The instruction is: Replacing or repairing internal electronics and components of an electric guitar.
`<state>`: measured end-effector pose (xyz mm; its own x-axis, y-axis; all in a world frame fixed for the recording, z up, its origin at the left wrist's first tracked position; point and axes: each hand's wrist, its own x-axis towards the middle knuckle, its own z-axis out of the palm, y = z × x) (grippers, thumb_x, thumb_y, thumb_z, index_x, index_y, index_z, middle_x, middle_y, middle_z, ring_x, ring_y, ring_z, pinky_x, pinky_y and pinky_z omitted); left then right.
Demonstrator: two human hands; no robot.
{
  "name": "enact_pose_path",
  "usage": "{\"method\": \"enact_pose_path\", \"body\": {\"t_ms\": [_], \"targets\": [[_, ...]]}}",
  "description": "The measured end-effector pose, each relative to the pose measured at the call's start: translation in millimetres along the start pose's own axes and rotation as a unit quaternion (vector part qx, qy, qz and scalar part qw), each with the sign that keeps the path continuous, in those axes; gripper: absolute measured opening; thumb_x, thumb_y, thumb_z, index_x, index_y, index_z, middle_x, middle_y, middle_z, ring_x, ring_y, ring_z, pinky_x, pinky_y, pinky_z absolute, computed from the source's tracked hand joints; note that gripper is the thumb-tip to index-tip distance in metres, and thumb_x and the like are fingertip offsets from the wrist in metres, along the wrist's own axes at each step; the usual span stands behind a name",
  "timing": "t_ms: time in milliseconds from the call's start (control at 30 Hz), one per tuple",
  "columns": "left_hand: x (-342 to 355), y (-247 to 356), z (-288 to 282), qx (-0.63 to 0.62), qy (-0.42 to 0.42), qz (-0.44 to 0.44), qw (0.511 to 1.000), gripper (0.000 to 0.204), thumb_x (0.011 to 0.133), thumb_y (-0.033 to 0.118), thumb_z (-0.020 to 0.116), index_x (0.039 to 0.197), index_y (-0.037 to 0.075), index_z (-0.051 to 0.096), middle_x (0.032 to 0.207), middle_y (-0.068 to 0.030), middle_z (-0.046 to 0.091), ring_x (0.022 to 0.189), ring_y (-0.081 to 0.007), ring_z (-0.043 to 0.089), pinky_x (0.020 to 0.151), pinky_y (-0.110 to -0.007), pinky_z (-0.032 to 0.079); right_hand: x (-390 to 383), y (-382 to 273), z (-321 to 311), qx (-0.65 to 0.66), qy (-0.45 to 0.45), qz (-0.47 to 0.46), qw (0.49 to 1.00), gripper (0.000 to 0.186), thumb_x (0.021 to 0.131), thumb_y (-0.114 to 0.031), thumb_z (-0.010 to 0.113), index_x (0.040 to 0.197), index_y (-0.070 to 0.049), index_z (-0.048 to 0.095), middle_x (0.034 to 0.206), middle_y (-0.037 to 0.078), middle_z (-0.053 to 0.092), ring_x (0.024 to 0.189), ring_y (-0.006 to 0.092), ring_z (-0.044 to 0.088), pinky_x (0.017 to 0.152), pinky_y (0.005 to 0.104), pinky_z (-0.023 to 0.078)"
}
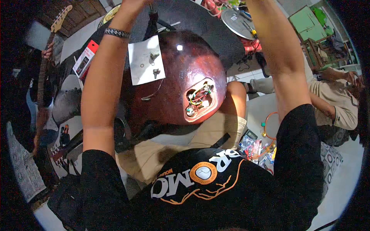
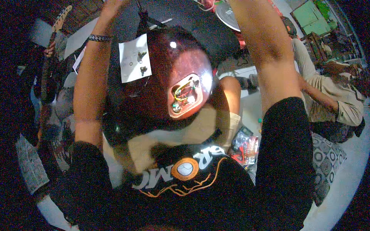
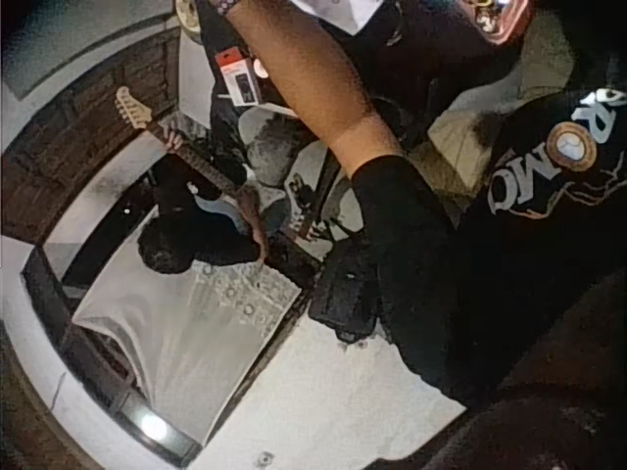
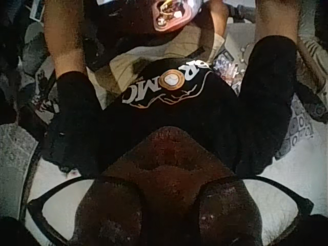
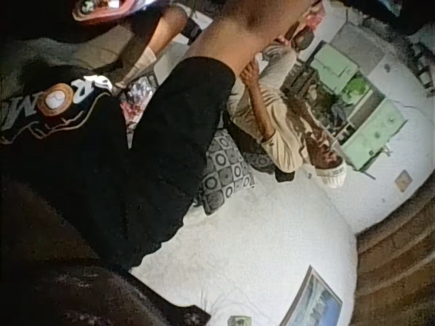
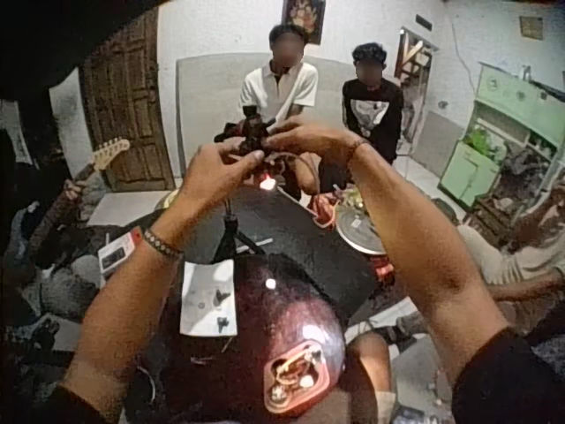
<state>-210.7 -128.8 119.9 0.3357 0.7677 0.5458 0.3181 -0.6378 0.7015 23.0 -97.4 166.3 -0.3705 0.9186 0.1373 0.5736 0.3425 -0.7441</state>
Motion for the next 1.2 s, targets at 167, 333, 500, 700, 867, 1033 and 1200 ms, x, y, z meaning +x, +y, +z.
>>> {"method": "enact_pose_path", "body": {"t_ms": [167, 333, 500, 700, 867, 1033, 1200], "targets": [[-8.3, 5.0, -9.9, 0.046, 0.037, -0.024, 0.998, 0.037, 0.096, 0.034, 0.075, 0.104, -0.002, 0.078, 0.087, -0.0106, 0.077, 0.079, -0.0188, 0.072, 0.073, -0.035, 0.055, -4.7, -11.6, 13.9, 0.074, -0.009, 0.0, 0.997, 0.036, 0.102, -0.032, 0.069, 0.124, -0.003, 0.07, 0.113, 0.008, 0.072, 0.104, 0.0192, 0.064, 0.097, 0.0377, 0.05], [-8.9, 0.2, -9.9, 0.079, 0.035, -0.04, 0.995, 0.044, 0.096, 0.04, 0.075, 0.102, -0.004, 0.078, 0.086, -0.0131, 0.076, 0.079, -0.0203, 0.071, 0.073, -0.038, 0.054, 2.2, 1.8, 2.6, 0.045, -0.025, -0.019, 0.998, 0.036, 0.102, -0.028, 0.069, 0.125, -0.001, 0.068, 0.115, 0.009, 0.07, 0.103, 0.0196, 0.064, 0.094, 0.0363, 0.05], [-12.2, -30.6, -28.7, 0.025, 0.041, -0.023, 0.999, 0.046, 0.097, 0.041, 0.074, 0.092, -0.005, 0.078, 0.079, -0.0094, 0.075, 0.073, -0.0173, 0.069, 0.069, -0.034, 0.053, -1.3, -21.2, 23.5, 0.133, -0.052, 0.043, 0.989, 0.033, 0.102, -0.027, 0.068, 0.118, 0.002, 0.069, 0.107, 0.008, 0.071, 0.096, 0.0176, 0.064, 0.086, 0.0341, 0.052], [-7.5, -29.9, -24.6, 0.034, 0.011, -0.053, 0.998, 0.048, 0.1, 0.041, 0.07, 0.098, -0.006, 0.078, 0.084, -0.0126, 0.077, 0.073, -0.0179, 0.073, 0.067, -0.032, 0.056, 4.7, -23.2, -17.9, 0.117, -0.062, 0.104, 0.986, 0.053, 0.101, -0.041, 0.07, 0.132, 0.001, 0.067, 0.125, 0.014, 0.07, 0.115, 0.0248, 0.065, 0.102, 0.0394, 0.051], [-17.4, -25.9, -45.2, 0.057, 0.015, -0.051, 0.997, 0.049, 0.102, 0.04, 0.069, 0.107, -0.008, 0.077, 0.089, -0.0153, 0.078, 0.079, -0.02, 0.076, 0.069, -0.031, 0.059, -10.6, -18.3, 3.0, -0.032, 0.02, -0.005, 0.999, 0.079, 0.096, -0.053, 0.072, 0.147, 0.005, 0.054, 0.148, 0.025, 0.057, 0.138, 0.0354, 0.056, 0.12, 0.0472, 0.042], [-32.3, -31.5, -44.9, 0.004, 0.029, -0.057, 0.998, 0.045, 0.102, 0.035, 0.071, 0.106, -0.009, 0.076, 0.089, -0.015, 0.077, 0.079, -0.0196, 0.075, 0.07, -0.03, 0.059, -26.7, -15.4, -3.2, -0.039, 0.034, -0.011, 0.999, 0.081, 0.096, -0.053, 0.073, 0.149, 0.005, 0.052, 0.146, 0.025, 0.058, 0.136, 0.0354, 0.057, 0.119, 0.0471, 0.044], [-41.7, -34.5, -52.1, 0.034, 0.029, -0.066, 0.997, 0.042, 0.103, 0.032, 0.07, 0.105, -0.01, 0.075, 0.09, -0.0149, 0.077, 0.079, -0.0184, 0.075, 0.07, -0.03, 0.059, -27.5, -16.1, -9.1, -0.048, -0.004, -0.025, 0.999, 0.07, 0.1, -0.048, 0.069, 0.151, -0.002, 0.054, 0.145, 0.021, 0.06, 0.131, 0.0333, 0.061, 0.115, 0.047, 0.047]]}}
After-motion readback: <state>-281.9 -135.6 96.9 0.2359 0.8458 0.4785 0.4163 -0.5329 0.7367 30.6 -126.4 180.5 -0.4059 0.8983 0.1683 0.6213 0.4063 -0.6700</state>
